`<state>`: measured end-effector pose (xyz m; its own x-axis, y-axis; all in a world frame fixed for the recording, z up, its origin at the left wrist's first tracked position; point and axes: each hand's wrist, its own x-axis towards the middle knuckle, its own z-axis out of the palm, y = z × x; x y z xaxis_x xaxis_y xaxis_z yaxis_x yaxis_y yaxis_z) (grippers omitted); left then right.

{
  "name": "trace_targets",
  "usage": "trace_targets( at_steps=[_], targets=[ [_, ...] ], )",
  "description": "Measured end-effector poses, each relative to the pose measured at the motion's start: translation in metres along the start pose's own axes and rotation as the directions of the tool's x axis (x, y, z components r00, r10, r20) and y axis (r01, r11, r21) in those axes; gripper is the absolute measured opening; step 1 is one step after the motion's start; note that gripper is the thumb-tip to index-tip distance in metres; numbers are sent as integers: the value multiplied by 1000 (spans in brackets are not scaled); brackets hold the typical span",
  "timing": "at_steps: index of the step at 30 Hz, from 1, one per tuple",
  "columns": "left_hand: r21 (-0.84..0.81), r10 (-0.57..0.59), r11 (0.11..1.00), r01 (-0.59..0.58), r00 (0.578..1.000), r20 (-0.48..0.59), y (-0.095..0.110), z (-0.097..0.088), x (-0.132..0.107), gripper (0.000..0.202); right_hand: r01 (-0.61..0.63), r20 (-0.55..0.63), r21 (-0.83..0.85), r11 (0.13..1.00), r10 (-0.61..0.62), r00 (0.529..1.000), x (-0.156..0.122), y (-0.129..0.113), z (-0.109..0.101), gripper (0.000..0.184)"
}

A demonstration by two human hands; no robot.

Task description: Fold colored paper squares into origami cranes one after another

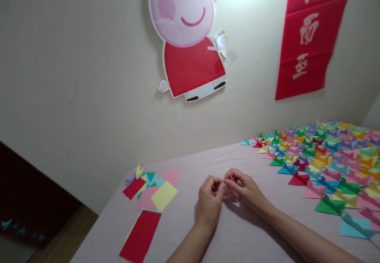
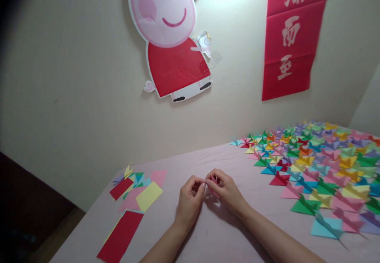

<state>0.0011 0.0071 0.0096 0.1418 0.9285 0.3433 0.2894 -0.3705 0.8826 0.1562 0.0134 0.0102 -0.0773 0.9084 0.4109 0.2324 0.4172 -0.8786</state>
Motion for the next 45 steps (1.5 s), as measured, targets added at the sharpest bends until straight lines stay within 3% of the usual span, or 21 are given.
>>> trace_targets(
  at_steps=[5,12,21,28,33,39,45],
  targets=[
    [55,12,998,-13,1000,15,1,1,-1,15,-36,-2,24,999,36,999,0,0,0,28],
    [34,-34,999,32,997,72,-3,6,-2,10,-188,73,219,957,176,982,-1,2,3,38],
    [-252,-167,954,165,986,12,-5,2,7,24,-150,38,305,941,145,989,2,11,7,38],
    [-294,-179,937,187,982,53,-4,1,8,31,-125,21,308,943,124,992,2,10,4,27],
    [-330,-217,920,211,976,20,-7,-2,11,32,-68,43,192,979,61,997,-1,4,5,13],
    [-372,-259,897,240,966,0,-9,-7,12,28,25,110,149,989,-42,993,-1,4,5,17],
    [-377,-277,888,261,961,12,-7,-6,11,26,31,101,133,991,-45,994,-1,7,5,22]
  ],
)
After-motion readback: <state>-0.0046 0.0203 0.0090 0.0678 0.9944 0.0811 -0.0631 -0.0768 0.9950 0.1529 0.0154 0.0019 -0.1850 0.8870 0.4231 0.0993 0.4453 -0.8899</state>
